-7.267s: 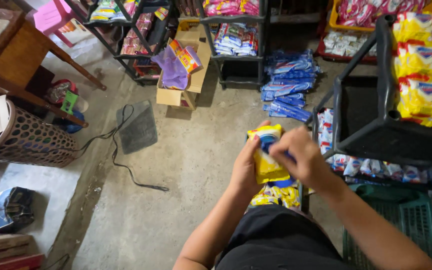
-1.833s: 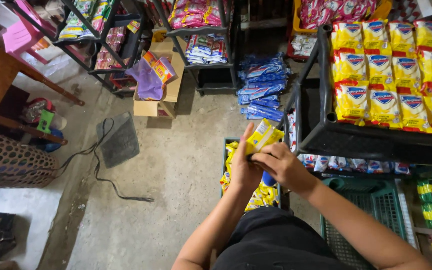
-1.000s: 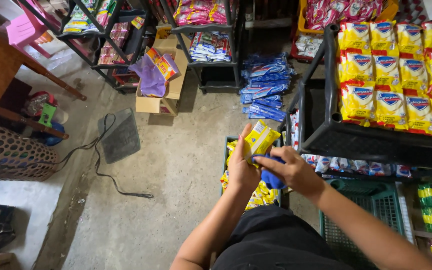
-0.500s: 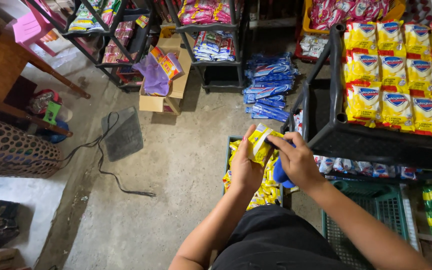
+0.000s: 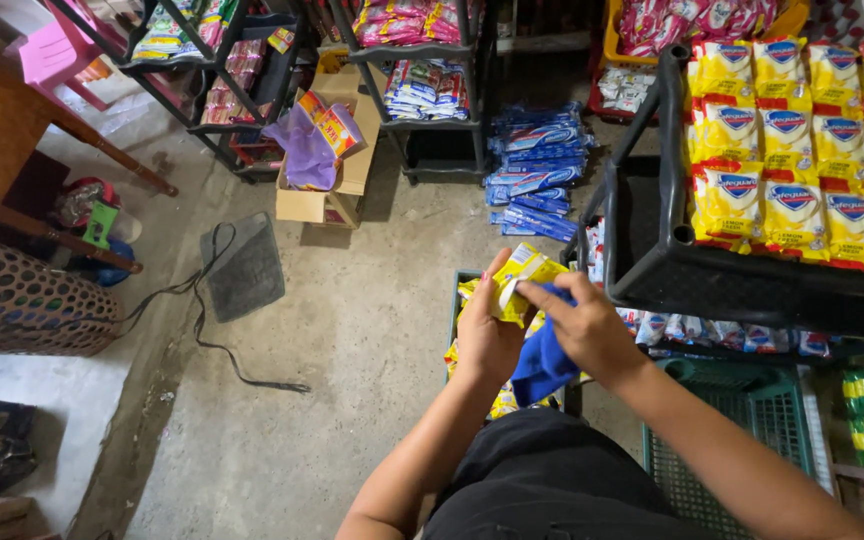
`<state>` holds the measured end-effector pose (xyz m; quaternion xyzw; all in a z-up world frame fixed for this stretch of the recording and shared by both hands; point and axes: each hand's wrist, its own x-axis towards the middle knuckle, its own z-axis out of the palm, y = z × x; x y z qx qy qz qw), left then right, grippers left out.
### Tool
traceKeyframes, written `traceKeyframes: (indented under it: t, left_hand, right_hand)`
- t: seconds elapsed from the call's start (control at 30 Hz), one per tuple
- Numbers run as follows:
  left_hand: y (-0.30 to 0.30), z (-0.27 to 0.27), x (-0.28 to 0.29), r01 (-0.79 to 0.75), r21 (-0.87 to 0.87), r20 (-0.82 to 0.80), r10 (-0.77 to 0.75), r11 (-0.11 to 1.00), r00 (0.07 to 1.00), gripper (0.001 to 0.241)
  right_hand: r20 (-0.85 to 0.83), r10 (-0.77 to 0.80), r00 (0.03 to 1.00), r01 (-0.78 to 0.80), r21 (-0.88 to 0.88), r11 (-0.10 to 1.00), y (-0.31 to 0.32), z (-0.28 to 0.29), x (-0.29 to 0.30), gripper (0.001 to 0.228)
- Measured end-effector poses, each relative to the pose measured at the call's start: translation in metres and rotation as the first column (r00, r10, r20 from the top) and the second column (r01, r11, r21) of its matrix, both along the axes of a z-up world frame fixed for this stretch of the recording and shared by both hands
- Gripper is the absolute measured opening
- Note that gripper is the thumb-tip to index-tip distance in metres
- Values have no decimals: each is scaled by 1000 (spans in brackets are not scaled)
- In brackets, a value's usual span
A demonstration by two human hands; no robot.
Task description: Wiping individual bars of soap with a cloth and arranging them in a storage bin.
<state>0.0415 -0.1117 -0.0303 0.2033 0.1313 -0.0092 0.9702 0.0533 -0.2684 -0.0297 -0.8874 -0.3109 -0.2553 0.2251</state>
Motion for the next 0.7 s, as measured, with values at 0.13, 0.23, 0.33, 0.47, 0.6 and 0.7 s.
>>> traceKeyframes:
  t: [0.13,0.23,0.33,0.47,0.6,0.7]
  left_hand:
    - [-2,25,-3,-34,-20,16,34,999,999,50]
    - [1,28,-6,-42,-22,27,42,999,999,50]
    - [3,30,-8,-37,-28,17,38,999,999,49]
    - [3,30,-8,-43,-4,-4,43,999,999,50]
    - [7,39,-13,-54,-43,-27,53,998,998,48]
    - [10,68,-20,-80,-14,-70,79,997,994,48]
  right_hand:
    - [-20,-69,997,70,28,997,-2,9,9,50]
    - [-99,-116,988,125,87,988,-2,8,12,49]
    - [-171,-105,980,127,122,984,-5,5,14,50]
    - [-219,-117,969,153,152,977,-5,9,16,51]
    - [-319,-85,944,171,253,952,-17,-5,31,55]
    - [-589,636,499,473,800,369,-35,-23,34,43]
